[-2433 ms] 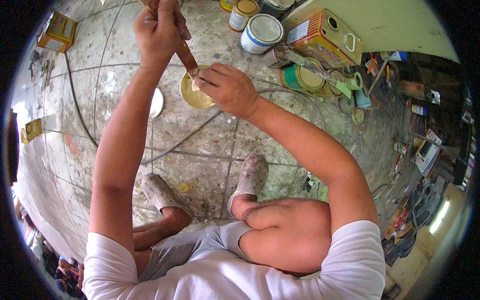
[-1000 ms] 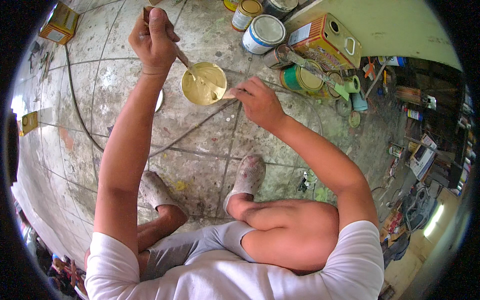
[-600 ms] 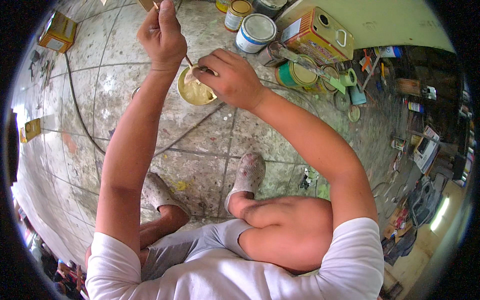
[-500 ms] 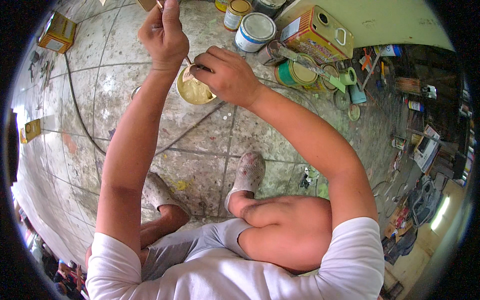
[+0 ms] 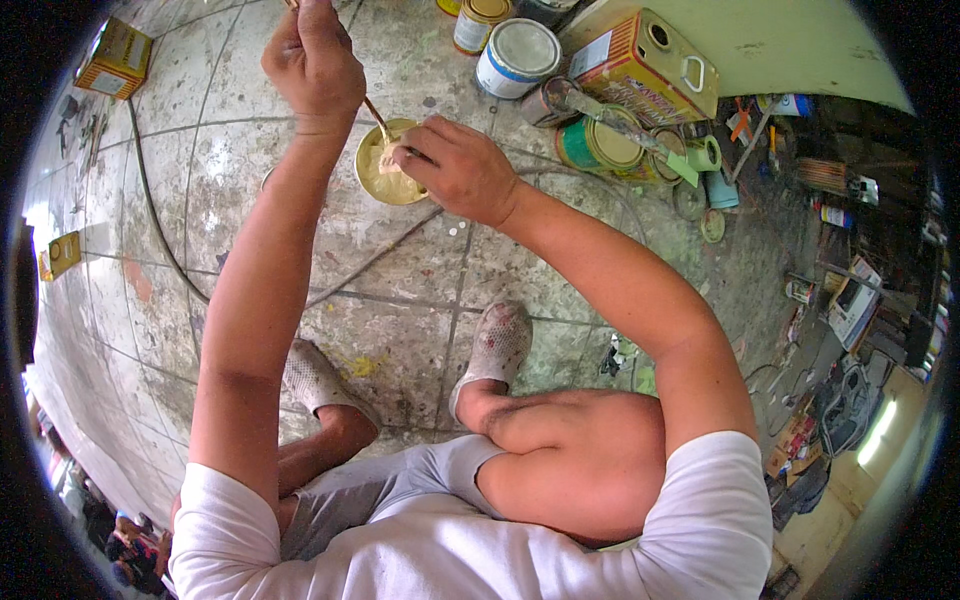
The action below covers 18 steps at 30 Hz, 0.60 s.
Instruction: The person picks up a paint can and a wooden stick, then sits on the floor to stir the yellow paint thoroughly. After mixing, the person scrapes excess paint from the stick and closes the can with its lid.
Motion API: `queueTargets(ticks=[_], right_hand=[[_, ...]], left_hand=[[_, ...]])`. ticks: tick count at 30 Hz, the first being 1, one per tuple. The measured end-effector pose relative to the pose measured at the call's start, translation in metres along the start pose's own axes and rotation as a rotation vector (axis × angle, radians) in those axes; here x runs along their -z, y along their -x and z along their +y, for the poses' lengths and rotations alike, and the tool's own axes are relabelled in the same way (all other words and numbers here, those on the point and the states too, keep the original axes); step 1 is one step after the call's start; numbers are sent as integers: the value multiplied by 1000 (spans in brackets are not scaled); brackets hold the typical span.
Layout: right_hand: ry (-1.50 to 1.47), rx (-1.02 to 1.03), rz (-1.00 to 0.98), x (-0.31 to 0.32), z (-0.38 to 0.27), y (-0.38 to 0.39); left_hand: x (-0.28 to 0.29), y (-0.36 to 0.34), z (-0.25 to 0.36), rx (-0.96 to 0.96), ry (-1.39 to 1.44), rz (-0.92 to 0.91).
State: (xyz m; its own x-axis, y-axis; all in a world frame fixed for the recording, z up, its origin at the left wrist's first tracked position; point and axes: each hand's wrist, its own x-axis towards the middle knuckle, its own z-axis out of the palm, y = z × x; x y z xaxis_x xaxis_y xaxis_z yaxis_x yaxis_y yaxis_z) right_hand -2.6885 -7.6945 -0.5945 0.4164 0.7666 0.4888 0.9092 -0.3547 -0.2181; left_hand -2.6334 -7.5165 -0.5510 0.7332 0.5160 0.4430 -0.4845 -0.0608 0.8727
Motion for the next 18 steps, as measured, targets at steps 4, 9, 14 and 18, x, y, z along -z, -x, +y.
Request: queueTargets(ticks=[4,9,14,18], right_hand=[[-7,-2,-61,-11,1,13],[-51,-41,-163,-24,1,33],[-34,-92,-195,-32,8,58],[-109,-127,-190,-36,12,73]], left_hand=[[-2,-9,-1,-67,31,54],[3,-15,3,25,1,109],[5,-23,2,-151,-33,125],[-4,-20,-8,-263,65,166]])
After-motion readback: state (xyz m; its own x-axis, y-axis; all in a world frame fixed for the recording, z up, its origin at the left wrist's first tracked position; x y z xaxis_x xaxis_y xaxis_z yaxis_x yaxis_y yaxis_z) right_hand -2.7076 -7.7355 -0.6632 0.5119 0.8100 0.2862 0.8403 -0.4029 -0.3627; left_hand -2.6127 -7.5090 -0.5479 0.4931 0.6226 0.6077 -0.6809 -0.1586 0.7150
